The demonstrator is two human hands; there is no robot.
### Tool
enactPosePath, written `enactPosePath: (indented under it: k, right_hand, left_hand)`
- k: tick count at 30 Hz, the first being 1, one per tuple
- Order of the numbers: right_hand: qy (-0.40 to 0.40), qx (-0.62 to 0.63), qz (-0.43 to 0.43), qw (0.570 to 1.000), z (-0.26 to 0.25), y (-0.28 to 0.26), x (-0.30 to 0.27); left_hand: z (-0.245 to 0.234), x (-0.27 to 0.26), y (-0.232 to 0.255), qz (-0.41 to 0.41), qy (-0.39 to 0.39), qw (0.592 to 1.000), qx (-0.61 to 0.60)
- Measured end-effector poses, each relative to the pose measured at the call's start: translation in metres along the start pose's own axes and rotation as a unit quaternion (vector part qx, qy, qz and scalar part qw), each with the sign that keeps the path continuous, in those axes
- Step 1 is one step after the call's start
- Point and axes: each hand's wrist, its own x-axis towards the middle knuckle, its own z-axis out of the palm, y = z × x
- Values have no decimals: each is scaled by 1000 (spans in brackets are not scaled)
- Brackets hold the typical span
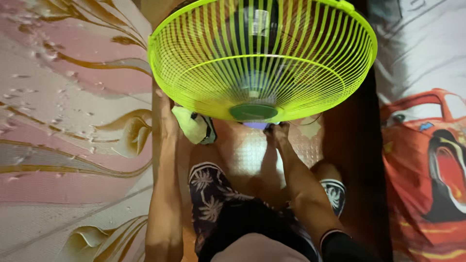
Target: The person disassembles a small green table fan, removes the front grille and fan blades, and wipes the blades with a green cloth. The person then reassembles the fan components.
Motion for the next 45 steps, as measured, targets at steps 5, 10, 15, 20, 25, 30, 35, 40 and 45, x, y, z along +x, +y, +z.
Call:
enactPosePath:
  k: [5, 10, 15, 20, 25, 30, 35, 40, 45]
  right_hand:
    - [-14, -23, 13, 1000, 3, -1, 7]
    - [-27, -46, -10, 999, -27, -13, 17]
    - [-25, -44, 25, 998, -30, -34, 14]
    - [-65, -153, -179, 970, -48, -40, -4]
    - [-127, -115, -329, 929, -47, -47, 11]
    - [-195, -44, -233, 952, -45, -34, 22]
    - [-93, -546, -17, 833, -70, -9, 27]
    - [-143, -682, 30, 716, -55, -1, 35]
    - [-231, -719, 41, 655, -92, -22, 41]
  left_hand:
    - [1, 3, 13, 26, 6, 989, 143]
    - [16, -21, 18, 7, -11, 996, 83]
    - [26, -26, 5, 20, 19, 1000, -2]
    - [23, -12, -25, -49, 62, 995, -62]
    - [28, 0, -30, 11, 121, 990, 67]
    - [44, 0, -28, -2, 213, 965, 152]
    - [50, 9, -13, -11, 227, 963, 146]
    - [54, -11, -12, -12, 213, 965, 153]
    - [74, -10, -16, 60, 203, 965, 157]
